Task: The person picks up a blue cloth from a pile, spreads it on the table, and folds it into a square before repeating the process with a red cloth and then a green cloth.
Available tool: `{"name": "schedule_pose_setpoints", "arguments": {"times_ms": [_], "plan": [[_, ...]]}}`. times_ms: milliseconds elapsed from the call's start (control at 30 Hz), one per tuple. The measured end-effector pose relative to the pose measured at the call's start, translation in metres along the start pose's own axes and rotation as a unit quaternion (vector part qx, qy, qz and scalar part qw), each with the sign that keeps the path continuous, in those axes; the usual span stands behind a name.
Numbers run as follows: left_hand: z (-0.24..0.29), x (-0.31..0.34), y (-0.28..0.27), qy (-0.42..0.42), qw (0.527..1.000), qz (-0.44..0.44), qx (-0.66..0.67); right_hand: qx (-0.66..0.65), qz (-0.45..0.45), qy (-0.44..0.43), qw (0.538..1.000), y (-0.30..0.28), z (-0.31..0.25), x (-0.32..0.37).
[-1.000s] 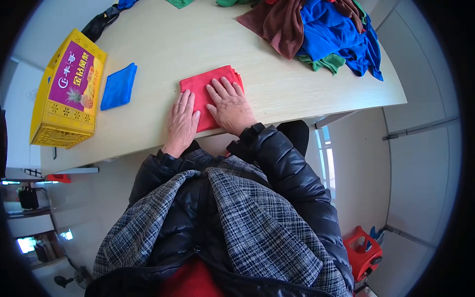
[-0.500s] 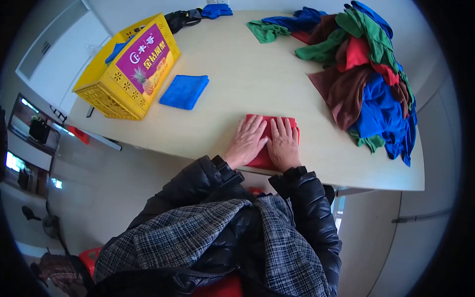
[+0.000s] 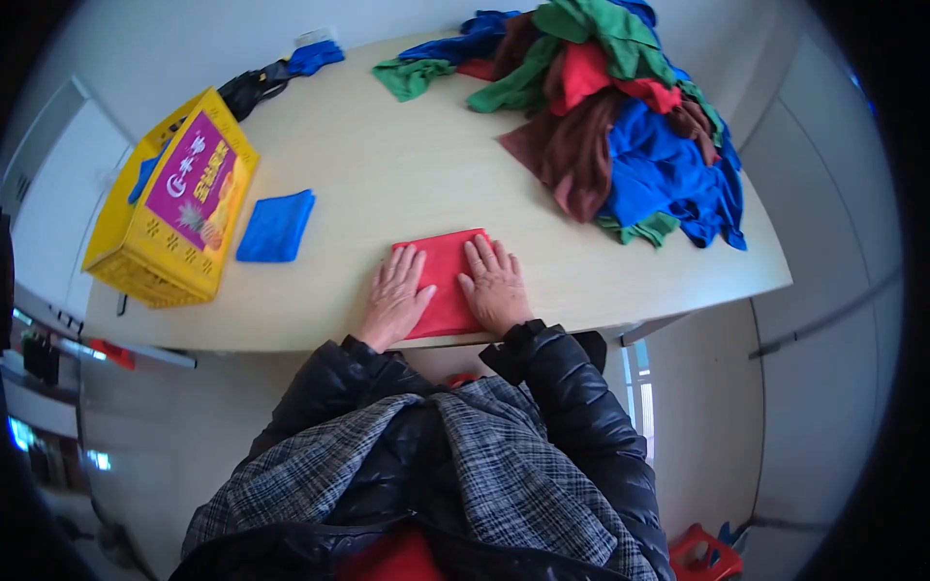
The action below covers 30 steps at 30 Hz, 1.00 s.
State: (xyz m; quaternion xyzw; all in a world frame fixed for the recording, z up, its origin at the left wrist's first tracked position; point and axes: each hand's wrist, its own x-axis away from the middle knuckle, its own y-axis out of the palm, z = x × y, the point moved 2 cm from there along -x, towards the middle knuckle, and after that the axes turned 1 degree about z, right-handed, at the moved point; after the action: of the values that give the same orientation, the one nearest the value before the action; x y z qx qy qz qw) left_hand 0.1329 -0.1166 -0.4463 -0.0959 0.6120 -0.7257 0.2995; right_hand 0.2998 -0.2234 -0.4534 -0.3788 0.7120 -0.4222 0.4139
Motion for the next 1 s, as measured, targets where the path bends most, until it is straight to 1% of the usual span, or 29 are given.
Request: {"name": "schedule_pose_setpoints", "arguments": {"times_ms": [100,133,233,267,367,533,633,667,733,767,800,833,900,933,1000], "plan": [[0.003,0.004,-0.001,-0.014,1.000,-0.002,-0.014,0.024,-0.015,0.008,1.000,-0.006,0.001,0.008],[0.004,0.004,-0.001,-0.001,1.000,-0.002,-0.009,0.030,-0.010,0.019,0.999,-0.009,0.000,0.010],[0.004,0.010,0.000,-0.010,1.000,-0.001,-0.015,0.033,0.018,-0.041,0.998,-0.015,-0.015,0.017],[0.003,0.013,0.001,-0.005,1.000,-0.004,-0.012,0.035,0.018,-0.035,0.999,-0.013,-0.018,0.018],[0.003,0.015,0.002,-0.002,1.000,0.007,-0.012,0.016,-0.014,-0.071,0.997,-0.006,-0.025,0.020],[-0.001,0.017,0.001,0.017,1.000,0.010,-0.003,-0.010,-0.013,-0.064,0.998,-0.006,-0.014,0.018],[-0.006,0.022,0.001,0.032,0.998,0.045,-0.015,-0.008,0.006,-0.039,0.999,-0.009,-0.017,0.021],[-0.008,0.026,-0.001,0.020,0.999,0.036,-0.017,-0.018,-0.006,-0.044,0.999,-0.007,-0.019,0.020],[-0.009,0.032,-0.010,0.015,0.996,0.087,0.024,-0.017,0.002,-0.004,1.000,-0.005,-0.015,0.018],[-0.009,0.042,-0.015,0.012,0.992,0.114,0.044,-0.025,-0.011,-0.010,1.000,-0.002,-0.015,0.020],[-0.009,0.056,-0.020,-0.002,0.993,0.108,0.040,-0.023,-0.011,-0.020,0.999,0.000,-0.014,0.019],[-0.010,0.068,-0.026,-0.058,0.988,0.097,0.106,-0.022,-0.008,-0.031,0.999,0.002,-0.015,0.018],[-0.014,0.089,-0.040,-0.164,0.954,0.082,0.236,-0.025,-0.007,-0.049,0.998,0.005,-0.024,0.018],[-0.016,0.099,-0.048,-0.173,0.953,0.085,0.232,-0.029,-0.014,-0.065,0.997,0.006,-0.030,0.018],[-0.025,0.123,-0.059,-0.299,0.922,-0.032,0.243,-0.037,-0.025,-0.099,0.994,0.008,-0.043,0.019]]}}
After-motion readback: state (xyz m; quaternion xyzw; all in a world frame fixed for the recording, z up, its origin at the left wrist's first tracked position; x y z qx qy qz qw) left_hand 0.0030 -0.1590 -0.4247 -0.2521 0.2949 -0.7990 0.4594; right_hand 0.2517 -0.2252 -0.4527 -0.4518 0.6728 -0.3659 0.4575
